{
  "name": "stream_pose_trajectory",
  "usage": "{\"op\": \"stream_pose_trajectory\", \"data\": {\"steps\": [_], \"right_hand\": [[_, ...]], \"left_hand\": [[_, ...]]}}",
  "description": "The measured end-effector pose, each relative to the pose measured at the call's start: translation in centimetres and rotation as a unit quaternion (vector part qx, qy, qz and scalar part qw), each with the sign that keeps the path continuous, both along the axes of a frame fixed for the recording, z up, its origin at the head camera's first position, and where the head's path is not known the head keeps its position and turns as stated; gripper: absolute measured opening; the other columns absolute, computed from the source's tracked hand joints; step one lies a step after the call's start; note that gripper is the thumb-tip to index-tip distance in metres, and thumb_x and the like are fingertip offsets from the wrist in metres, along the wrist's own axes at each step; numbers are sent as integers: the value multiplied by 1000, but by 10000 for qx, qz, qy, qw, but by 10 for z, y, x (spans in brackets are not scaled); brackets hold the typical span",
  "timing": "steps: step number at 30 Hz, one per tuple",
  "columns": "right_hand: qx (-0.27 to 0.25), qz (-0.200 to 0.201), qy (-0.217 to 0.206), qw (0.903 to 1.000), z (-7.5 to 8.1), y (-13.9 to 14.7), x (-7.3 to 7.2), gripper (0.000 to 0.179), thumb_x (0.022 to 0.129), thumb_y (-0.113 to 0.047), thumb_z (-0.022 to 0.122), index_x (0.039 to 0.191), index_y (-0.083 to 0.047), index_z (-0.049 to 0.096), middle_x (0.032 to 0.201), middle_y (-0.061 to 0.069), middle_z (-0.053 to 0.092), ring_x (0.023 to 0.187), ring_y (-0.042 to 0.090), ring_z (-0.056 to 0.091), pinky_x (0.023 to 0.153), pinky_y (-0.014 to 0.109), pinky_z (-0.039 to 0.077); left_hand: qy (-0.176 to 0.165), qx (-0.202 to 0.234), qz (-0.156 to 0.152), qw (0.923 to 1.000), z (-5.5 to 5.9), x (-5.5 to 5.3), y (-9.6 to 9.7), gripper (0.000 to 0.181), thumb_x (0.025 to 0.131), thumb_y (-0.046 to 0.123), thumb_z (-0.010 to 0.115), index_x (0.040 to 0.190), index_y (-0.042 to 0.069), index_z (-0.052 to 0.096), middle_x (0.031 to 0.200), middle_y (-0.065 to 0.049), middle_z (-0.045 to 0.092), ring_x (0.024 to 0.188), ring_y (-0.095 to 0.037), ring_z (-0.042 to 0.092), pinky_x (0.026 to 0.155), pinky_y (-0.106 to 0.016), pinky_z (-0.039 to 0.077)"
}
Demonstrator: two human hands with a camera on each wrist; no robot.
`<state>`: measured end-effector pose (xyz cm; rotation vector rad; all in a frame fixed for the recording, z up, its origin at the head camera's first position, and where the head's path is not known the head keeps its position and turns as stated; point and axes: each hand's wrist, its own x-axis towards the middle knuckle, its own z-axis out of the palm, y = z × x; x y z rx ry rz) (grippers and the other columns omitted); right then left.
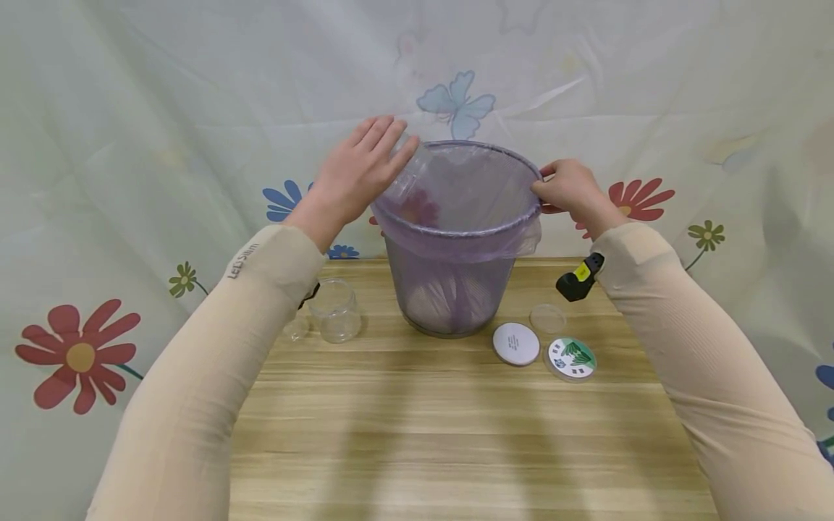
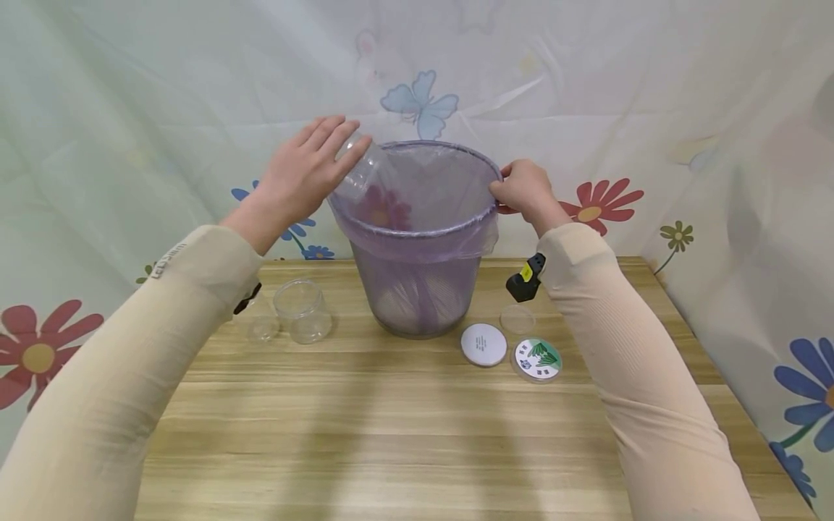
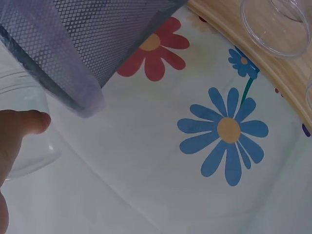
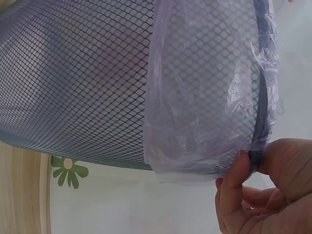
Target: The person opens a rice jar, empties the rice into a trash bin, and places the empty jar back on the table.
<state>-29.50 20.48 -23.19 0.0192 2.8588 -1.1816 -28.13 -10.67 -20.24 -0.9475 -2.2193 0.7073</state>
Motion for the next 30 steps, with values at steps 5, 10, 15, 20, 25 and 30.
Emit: {"op": "stream_pose_trajectory", "data": {"steps": [5,10,15,20,25,30], "right_hand": [[-16,-13,-10,10000,0,1,-1,54,91,-19,44,136,8,33,117,22,46,59,-3,56,61,16,52],[-17,-19,16,10000,0,0,-1,54,91,-20,44,136,8,33,117,22,47,58,-4,55,60,16,52],[-18,-23,36,10000,-1,1,-2,54,90,-19,44,135,8,34,114,21,48,56,-4,56,59,15,52],[-11,-13,68,10000,-1,1,-2,53,90,-19,44,135,8,35,115,22,49,56,-3,56,58,15,51],[-44,-22,70,10000,-1,0,-2,54,90,-19,44,136,8,35,117,23,48,56,-3,55,58,15,51],[-28,-14,82,10000,-2,0,-2,54,90,-19,42,136,7,34,119,24,48,56,-4,55,59,15,51]], "left_hand": [[-81,888,12,9960,-1,-2,-2,65,82,3,63,138,2,31,139,-22,36,128,-36,34,109,-41,28],[-240,1546,301,9872,-3,-3,-7,68,80,11,66,137,-1,31,137,-22,38,126,-36,37,108,-41,29],[-711,2015,817,9735,-2,-1,-15,85,73,21,74,139,-3,26,138,-23,36,128,-36,34,109,-41,27],[-1223,2574,1337,9492,-4,-1,-27,92,74,29,74,141,-3,20,139,-21,34,128,-35,34,109,-42,28],[-1755,3410,1776,9063,-9,1,-41,94,75,33,72,143,1,16,140,-20,32,127,-36,34,107,-43,30],[-1989,4027,2005,8707,-17,2,-52,95,74,36,72,144,3,17,138,-19,34,124,-35,36,102,-47,35]]}}
